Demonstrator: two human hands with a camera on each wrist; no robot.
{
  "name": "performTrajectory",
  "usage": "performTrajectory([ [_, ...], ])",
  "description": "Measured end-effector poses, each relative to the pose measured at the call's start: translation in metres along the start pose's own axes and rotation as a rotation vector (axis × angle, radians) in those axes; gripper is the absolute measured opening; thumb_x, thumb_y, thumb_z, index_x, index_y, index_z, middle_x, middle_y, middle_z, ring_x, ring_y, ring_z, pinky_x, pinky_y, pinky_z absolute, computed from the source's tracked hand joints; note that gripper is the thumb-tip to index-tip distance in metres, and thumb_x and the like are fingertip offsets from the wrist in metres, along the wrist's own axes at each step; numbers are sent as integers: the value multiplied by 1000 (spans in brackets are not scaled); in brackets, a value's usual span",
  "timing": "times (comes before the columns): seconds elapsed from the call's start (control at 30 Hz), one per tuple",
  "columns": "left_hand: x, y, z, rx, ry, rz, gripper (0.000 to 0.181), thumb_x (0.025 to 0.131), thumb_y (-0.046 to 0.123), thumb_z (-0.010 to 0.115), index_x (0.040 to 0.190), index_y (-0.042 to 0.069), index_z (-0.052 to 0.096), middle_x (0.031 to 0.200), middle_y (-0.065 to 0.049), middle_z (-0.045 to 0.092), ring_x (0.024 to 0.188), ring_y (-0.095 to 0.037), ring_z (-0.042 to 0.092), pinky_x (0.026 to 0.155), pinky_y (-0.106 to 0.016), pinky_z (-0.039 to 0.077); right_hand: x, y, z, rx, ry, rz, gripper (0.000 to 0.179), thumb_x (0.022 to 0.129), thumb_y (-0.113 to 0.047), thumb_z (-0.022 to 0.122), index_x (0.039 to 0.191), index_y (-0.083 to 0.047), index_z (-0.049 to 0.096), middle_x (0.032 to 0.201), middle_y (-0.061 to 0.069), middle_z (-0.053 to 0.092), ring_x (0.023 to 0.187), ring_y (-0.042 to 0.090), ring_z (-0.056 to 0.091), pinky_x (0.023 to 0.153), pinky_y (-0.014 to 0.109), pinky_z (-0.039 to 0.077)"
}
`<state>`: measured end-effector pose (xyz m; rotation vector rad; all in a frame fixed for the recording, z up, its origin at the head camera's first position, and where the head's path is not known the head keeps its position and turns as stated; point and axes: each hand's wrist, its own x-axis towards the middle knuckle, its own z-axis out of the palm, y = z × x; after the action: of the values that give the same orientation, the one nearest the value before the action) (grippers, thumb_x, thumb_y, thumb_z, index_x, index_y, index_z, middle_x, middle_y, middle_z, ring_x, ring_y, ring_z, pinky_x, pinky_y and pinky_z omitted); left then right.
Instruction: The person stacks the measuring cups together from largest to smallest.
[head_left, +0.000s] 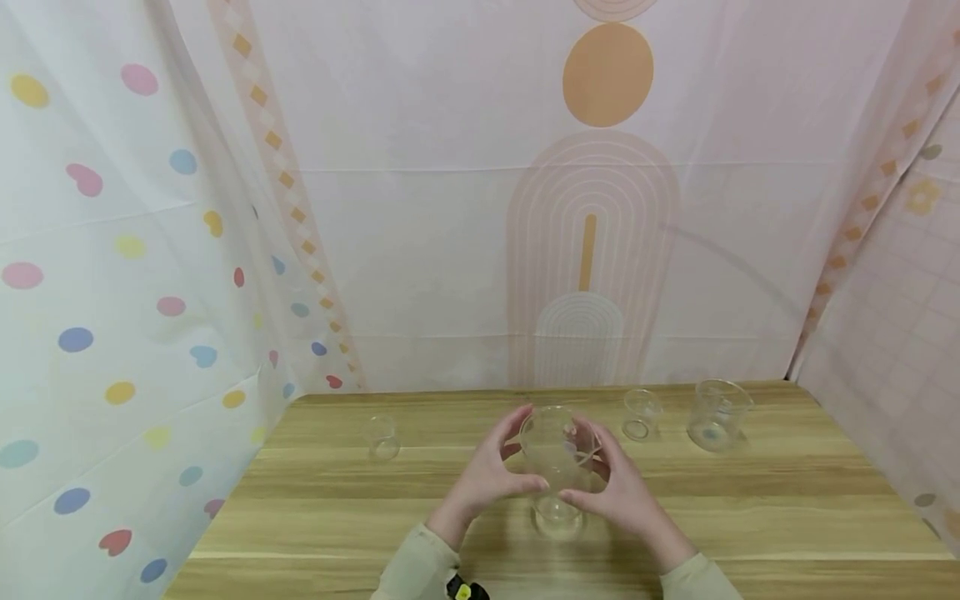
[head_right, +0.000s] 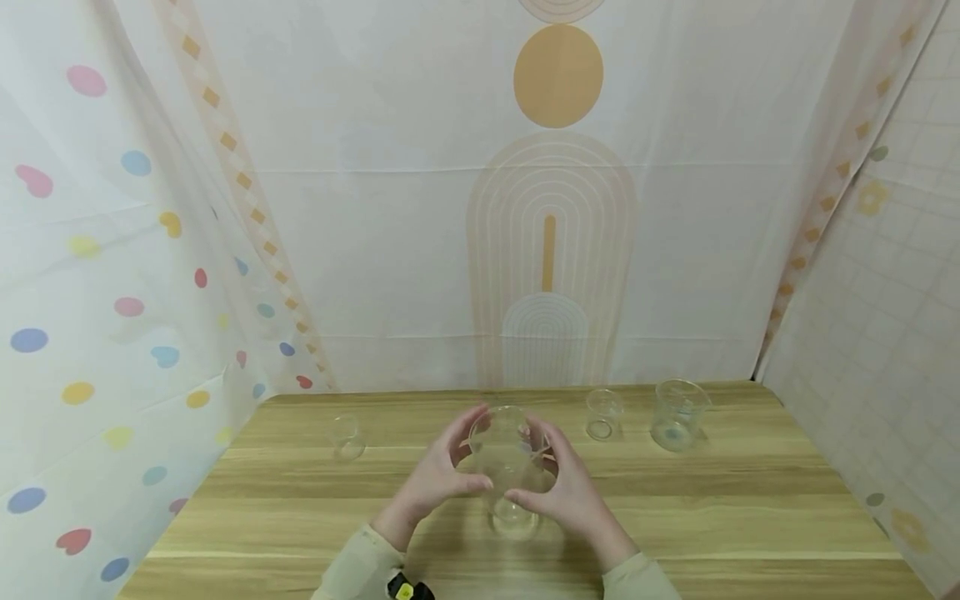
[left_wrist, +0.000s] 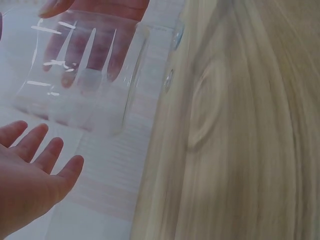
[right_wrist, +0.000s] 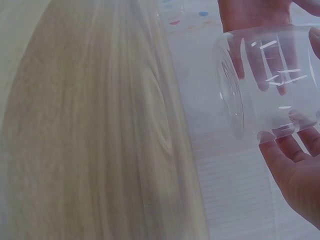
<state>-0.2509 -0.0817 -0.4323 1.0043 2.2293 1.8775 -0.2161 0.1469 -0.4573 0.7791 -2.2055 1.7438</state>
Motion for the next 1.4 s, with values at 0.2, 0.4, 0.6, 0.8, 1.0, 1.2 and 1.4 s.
performTrajectory([
  [0.2, 1, 1, 6, -33, -22, 30, 102, 72, 39, 88, 152, 8, 33, 151, -20, 39, 137, -38, 37, 107, -56, 35, -1, -3, 0, -14, -19, 5, 93, 76, -10, 86, 150, -2, 31, 140, 22, 49, 126, 42, 47, 103, 42, 44],
  [0.4, 1, 1, 10, -75, -32, 40, 96, 74, 30, 88, 151, 10, 35, 150, -20, 41, 135, -40, 38, 105, -60, 35, -2, -4, -1, -9, -30, 21, 92, 77, -10, 85, 150, -4, 31, 141, 23, 49, 128, 43, 46, 103, 47, 43],
  [0.6, -1, 0, 12, -71, -21, 12, 91, 75, 21, 87, 150, 8, 37, 146, -19, 45, 133, -42, 41, 105, -58, 38, -5, -2, 1, 5, -24, 46, 96, 74, -11, 87, 151, -2, 30, 142, 25, 48, 129, 43, 46, 105, 45, 41],
  [0.8, -2, 0, 16, -72, -5, -7, 87, 76, 13, 86, 149, 7, 39, 144, -18, 49, 130, -36, 46, 102, -58, 41, -7, -1, 1, 8, -28, 32, 95, 74, -10, 86, 150, 0, 30, 141, 26, 48, 129, 44, 45, 104, 45, 41],
  [1.0, -3, -2, 20, -76, 19, 6, 85, 76, 10, 84, 148, 4, 39, 142, -19, 50, 128, -36, 47, 101, -57, 42, -7, 1, -2, 3, -50, 22, 94, 75, -11, 86, 151, -2, 30, 141, 26, 47, 129, 45, 44, 104, 46, 41],
  [1.2, -5, -5, 24, -59, 56, -27, 83, 75, 9, 85, 146, 7, 42, 141, -14, 52, 128, -34, 49, 101, -57, 42, -7, 3, -4, -7, -94, 15, 95, 77, -13, 84, 152, -4, 28, 143, 28, 44, 131, 45, 43, 106, 40, 42],
  [1.4, -5, -8, 28, -35, 79, -40, 84, 73, 10, 86, 144, 4, 43, 141, -12, 53, 126, -33, 50, 101, -57, 42, -7, 5, -6, -17, -118, 41, 94, 78, -14, 84, 151, -1, 27, 144, 27, 43, 131, 45, 42, 106, 44, 41],
])
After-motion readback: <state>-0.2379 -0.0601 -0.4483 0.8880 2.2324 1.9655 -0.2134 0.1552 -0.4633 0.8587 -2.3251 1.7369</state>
